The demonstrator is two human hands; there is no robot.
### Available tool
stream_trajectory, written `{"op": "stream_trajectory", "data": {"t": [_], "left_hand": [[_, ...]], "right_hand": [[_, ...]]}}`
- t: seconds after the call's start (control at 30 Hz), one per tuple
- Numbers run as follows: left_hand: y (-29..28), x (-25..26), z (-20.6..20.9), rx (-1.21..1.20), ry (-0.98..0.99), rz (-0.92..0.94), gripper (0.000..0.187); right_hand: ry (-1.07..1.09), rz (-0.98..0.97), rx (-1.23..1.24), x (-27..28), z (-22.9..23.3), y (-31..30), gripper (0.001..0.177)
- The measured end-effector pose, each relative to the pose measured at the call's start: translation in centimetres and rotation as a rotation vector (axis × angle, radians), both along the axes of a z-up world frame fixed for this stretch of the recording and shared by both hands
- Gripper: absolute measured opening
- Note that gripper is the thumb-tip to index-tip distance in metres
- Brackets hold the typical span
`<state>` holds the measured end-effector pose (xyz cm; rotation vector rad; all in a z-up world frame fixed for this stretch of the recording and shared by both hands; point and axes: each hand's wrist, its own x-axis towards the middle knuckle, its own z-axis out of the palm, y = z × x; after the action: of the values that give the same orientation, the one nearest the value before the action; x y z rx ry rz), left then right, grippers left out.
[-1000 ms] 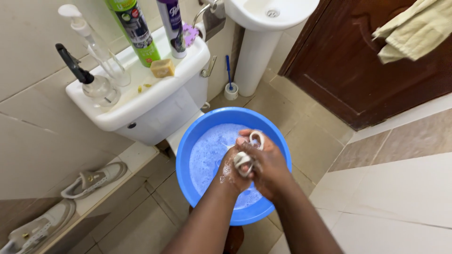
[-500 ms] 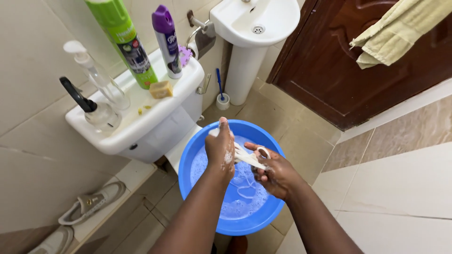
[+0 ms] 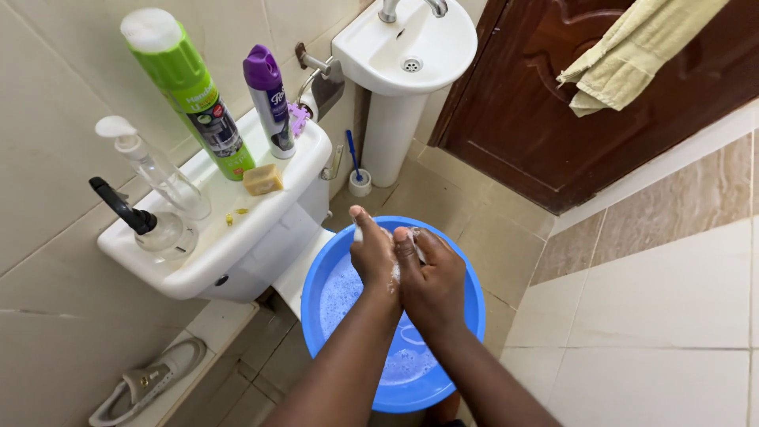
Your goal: Hand-washing a reusable cloth face mask in a basin of soapy water.
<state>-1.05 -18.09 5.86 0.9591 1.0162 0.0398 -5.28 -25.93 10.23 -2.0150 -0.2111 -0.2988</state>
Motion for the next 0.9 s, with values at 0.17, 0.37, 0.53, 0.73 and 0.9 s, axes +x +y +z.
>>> {"op": "stream_trajectory", "data": {"t": [0.17,0.37,0.53,0.73,0.9], "left_hand": [[-2.4,1.2,-6.3,-0.322,-0.030,0.042,0.037],[-2.9,0.7,-10.3,-1.075,-0.412,-0.179,0.042],[-4.8,0.7,-3.8,-0.526,-0.384,-0.135,0.034],[-4.1,3.7,-5.9,-0.712,-0.315,0.090,0.022],[-4.0,3.8,1.0,-0.076,-0.211,0.095,0.040]], "right_hand": [[0.271,-0.024,0.275,3.6,-3.8,-1.3,0.043],[-0.121,0.464,-0.171,3.5,-1.7,-3.3,0.044],[0.318,0.155,-0.009,4.3,-1.6,-5.1,0.052],[-0.044,0.415,-0.171,5.8,-3.8,-6.2,0.032],[0.743,0.302,0.587,6.9,-2.4,-6.6,0.029]]}}
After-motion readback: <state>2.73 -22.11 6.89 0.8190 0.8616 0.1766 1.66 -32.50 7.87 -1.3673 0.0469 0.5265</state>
